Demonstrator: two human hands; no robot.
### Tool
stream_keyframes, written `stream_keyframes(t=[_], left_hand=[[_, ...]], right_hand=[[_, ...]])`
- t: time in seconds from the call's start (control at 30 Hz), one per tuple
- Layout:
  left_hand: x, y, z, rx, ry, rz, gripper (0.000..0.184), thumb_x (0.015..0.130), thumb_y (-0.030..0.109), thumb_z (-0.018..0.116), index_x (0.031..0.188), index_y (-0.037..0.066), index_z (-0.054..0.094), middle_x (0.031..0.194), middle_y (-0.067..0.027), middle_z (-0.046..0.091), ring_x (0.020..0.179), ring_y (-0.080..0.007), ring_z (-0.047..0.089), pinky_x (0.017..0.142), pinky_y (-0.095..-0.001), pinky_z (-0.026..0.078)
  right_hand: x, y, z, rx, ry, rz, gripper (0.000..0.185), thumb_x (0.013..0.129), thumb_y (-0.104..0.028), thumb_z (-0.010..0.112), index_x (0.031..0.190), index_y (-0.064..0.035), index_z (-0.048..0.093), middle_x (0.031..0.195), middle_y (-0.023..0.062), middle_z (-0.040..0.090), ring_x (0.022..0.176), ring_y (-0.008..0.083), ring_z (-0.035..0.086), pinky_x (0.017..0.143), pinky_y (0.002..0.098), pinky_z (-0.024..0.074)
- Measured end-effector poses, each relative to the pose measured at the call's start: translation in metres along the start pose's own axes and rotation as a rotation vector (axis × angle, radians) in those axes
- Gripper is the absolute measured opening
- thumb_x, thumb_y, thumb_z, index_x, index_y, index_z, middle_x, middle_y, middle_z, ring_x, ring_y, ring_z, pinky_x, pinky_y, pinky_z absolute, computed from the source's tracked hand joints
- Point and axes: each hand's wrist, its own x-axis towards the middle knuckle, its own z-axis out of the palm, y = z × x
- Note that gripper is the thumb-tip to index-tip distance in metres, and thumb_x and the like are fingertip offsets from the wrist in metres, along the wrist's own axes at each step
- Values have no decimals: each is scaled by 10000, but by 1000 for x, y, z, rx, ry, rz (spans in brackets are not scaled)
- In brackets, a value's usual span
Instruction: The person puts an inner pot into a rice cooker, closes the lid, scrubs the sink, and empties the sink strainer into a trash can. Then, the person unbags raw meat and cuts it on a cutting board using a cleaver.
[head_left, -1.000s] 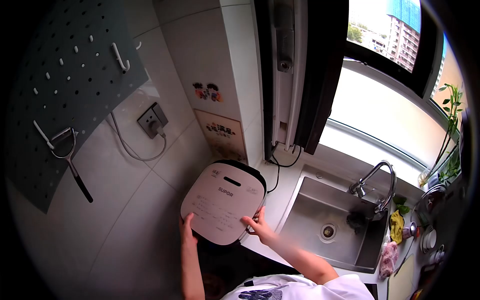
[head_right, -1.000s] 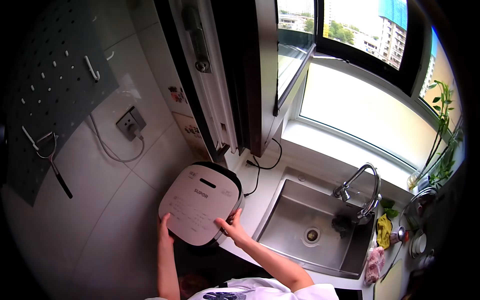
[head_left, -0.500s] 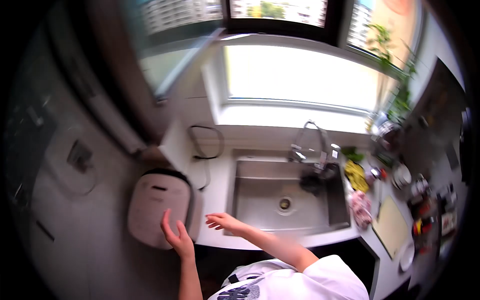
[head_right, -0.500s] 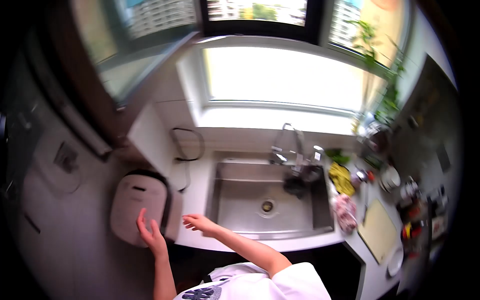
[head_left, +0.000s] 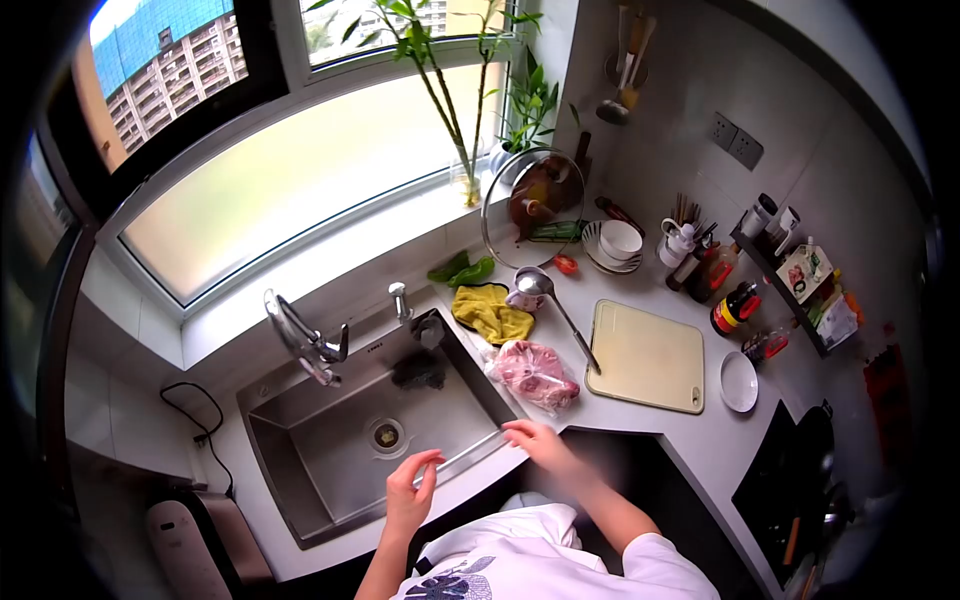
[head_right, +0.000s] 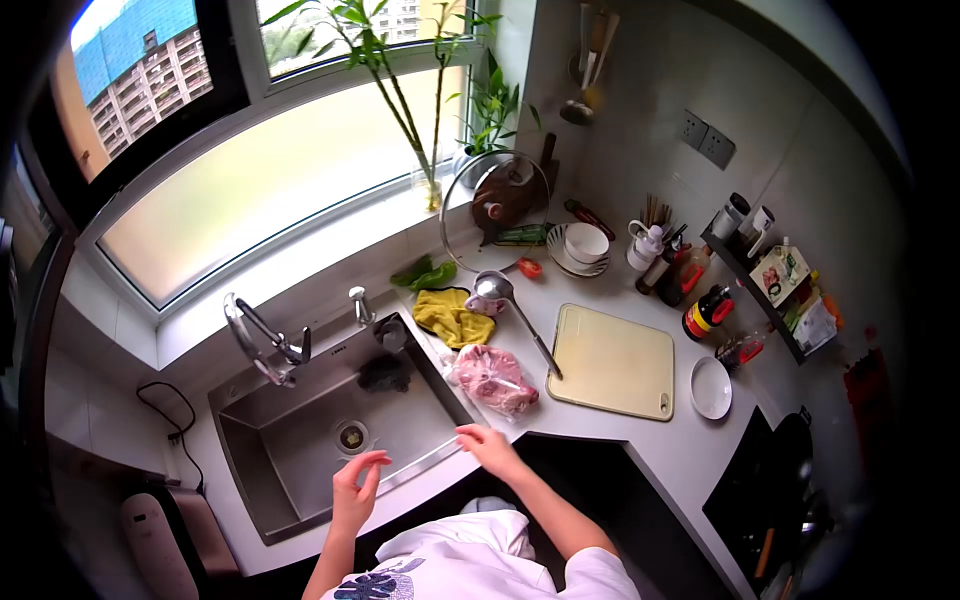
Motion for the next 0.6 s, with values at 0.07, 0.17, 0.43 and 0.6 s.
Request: stream_keyframes(t=[0.07, 0.17, 0.43, 0.6], left_hand=[[24, 0, 37, 79, -54, 17, 183, 898, 47, 608, 1066, 45, 680, 952, -90, 725, 892, -242, 677, 797, -322, 507], [64, 6, 92, 172, -133, 64, 163, 894, 94, 627, 1044, 67, 684, 941, -73, 720, 907, -276, 644, 821, -365, 482], [115, 15, 190, 177, -194, 5, 178, 914, 118, 630, 1072, 69, 695, 961, -72, 728, 907, -224, 663, 774, -327, 511], [121, 11, 194, 211, -212, -62, 175, 910, 140, 633, 1059, 65, 687, 955, -88, 718, 912, -265, 657, 766, -355, 514]], right_hand=[[18, 25, -56, -38, 190, -73, 262, 915, -177, 637, 1126, -27, 682, 906, 103, 733, 824, 148, 694, 756, 286, 535], [41, 16, -117, -130, 247, -54, 255, 900, -171, 648, 1100, -17, 679, 944, 117, 731, 808, 179, 703, 744, 314, 545], [127, 20, -188, -460, 444, -370, 401, 828, -149, 715, 1206, -59, 618, 1070, 123, 637, 953, 278, 621, 851, 375, 505], [164, 100, -188, -652, 578, -292, 307, 836, -184, 705, 1086, -49, 589, 978, 145, 640, 942, 353, 595, 818, 440, 467]])
